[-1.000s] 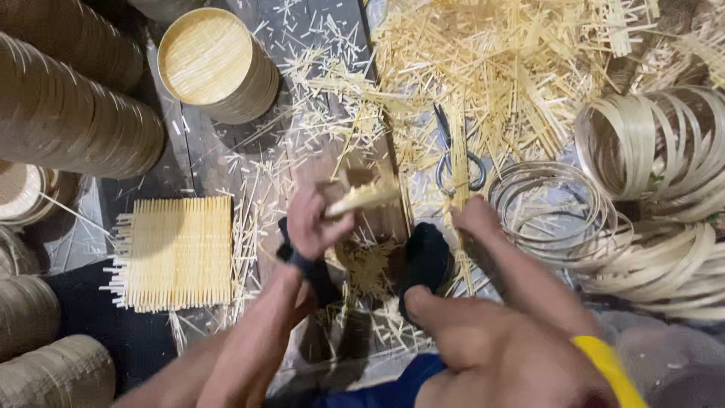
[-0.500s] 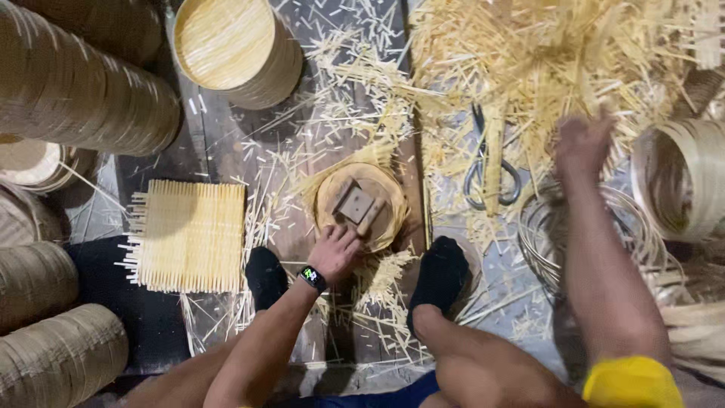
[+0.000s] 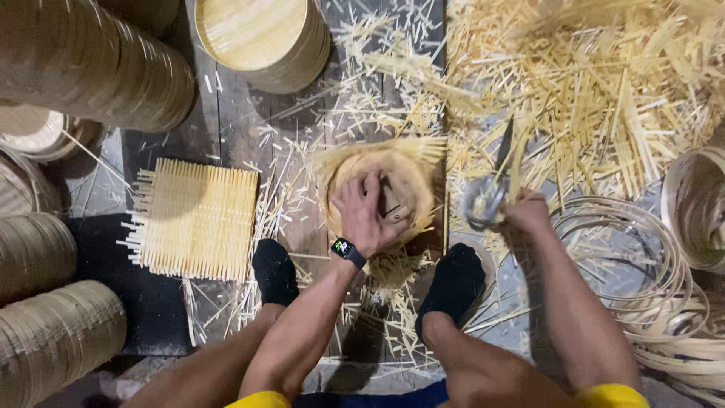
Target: The person assembles circular bamboo basket bottoms by placing a pre-woven square bamboo mat into a round mold, securing it with a bamboo ring, and trimming the excess matting with shears.
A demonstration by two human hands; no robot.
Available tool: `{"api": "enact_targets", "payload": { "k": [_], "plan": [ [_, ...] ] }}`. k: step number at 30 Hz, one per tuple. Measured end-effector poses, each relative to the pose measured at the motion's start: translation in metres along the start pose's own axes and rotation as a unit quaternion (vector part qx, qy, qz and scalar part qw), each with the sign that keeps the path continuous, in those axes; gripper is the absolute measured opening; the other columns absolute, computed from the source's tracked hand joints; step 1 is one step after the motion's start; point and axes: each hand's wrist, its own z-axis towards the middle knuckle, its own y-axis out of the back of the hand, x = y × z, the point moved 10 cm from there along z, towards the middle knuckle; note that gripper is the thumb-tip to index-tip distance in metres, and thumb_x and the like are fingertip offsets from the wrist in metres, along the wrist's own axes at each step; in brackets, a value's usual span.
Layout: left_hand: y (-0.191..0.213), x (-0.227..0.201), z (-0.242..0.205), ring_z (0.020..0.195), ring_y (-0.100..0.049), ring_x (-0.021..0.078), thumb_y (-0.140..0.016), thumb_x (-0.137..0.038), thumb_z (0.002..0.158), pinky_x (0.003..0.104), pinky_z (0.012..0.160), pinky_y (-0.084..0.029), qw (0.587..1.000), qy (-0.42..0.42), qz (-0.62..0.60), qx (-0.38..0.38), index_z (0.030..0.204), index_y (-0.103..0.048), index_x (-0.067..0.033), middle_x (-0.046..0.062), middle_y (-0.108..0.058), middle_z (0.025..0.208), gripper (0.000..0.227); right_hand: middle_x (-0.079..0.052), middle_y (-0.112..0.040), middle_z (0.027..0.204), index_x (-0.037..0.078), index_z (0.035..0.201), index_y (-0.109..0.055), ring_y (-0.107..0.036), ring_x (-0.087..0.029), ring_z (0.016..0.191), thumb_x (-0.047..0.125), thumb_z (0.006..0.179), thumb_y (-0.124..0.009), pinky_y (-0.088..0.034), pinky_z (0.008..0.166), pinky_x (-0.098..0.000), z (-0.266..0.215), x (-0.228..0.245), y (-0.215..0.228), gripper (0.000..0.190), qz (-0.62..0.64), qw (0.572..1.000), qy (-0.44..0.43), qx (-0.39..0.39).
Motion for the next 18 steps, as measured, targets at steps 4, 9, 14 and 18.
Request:
{"api": "enact_targets", "payload": {
  "k": [4,9,14,18],
  "plan": [
    [-0.024,-0.008,0.009,0.127,-0.047,0.0385,-0.093,-0.050,0.053,0.062,0.112,-0.028,0.997,-0.068,-0.013,0.044,0.155,-0.035,-0.0117,0.022,-0.049,0.135,0.123,-0.020,-0.075,0.096,0.005,0.133,-0.059,-0.072,-0.025,0.070,0.021,0.095,-0.069,-0.060,0.065,-0.0410,-0.043,0.023,0.018,0.043,0.100,0.992,-0.070,0.016],
    [-0.051,-0.002,0.014,0.141,-0.035,0.0464,-0.090,-0.049,0.074,0.067,0.119,-0.023,0.957,-0.210,0.088,0.181,0.163,-0.025,-0.0201,0.025,-0.037,0.152,0.114,-0.014,-0.076,0.100,0.003,0.124,-0.069,-0.068,-0.018,0.079,0.023,0.100,-0.064,-0.053,0.068,-0.0264,-0.069,0.086,0.070,0.032,0.105,0.993,0.005,0.050],
    [-0.043,0.020,-0.005,0.150,-0.008,0.0537,-0.089,-0.028,0.062,0.071,0.115,-0.012,0.982,0.033,0.066,0.175,0.167,-0.006,-0.0135,0.036,-0.006,0.162,0.134,-0.005,-0.068,0.095,0.007,0.108,-0.063,-0.069,-0.015,0.083,0.023,0.099,-0.062,-0.058,0.072,-0.0260,-0.016,0.114,0.104,0.018,0.572,0.802,0.142,0.095],
    [-0.043,0.023,-0.013,0.145,-0.025,0.0454,-0.093,-0.042,0.066,0.071,0.110,-0.018,0.988,0.136,-0.067,0.029,0.160,-0.011,-0.0130,0.026,-0.023,0.159,0.128,-0.002,-0.065,0.089,0.008,0.115,-0.058,-0.063,-0.014,0.076,0.020,0.084,-0.071,-0.054,0.063,-0.0283,-0.046,0.108,0.029,0.036,0.365,0.917,0.149,0.050]
  ]
}}
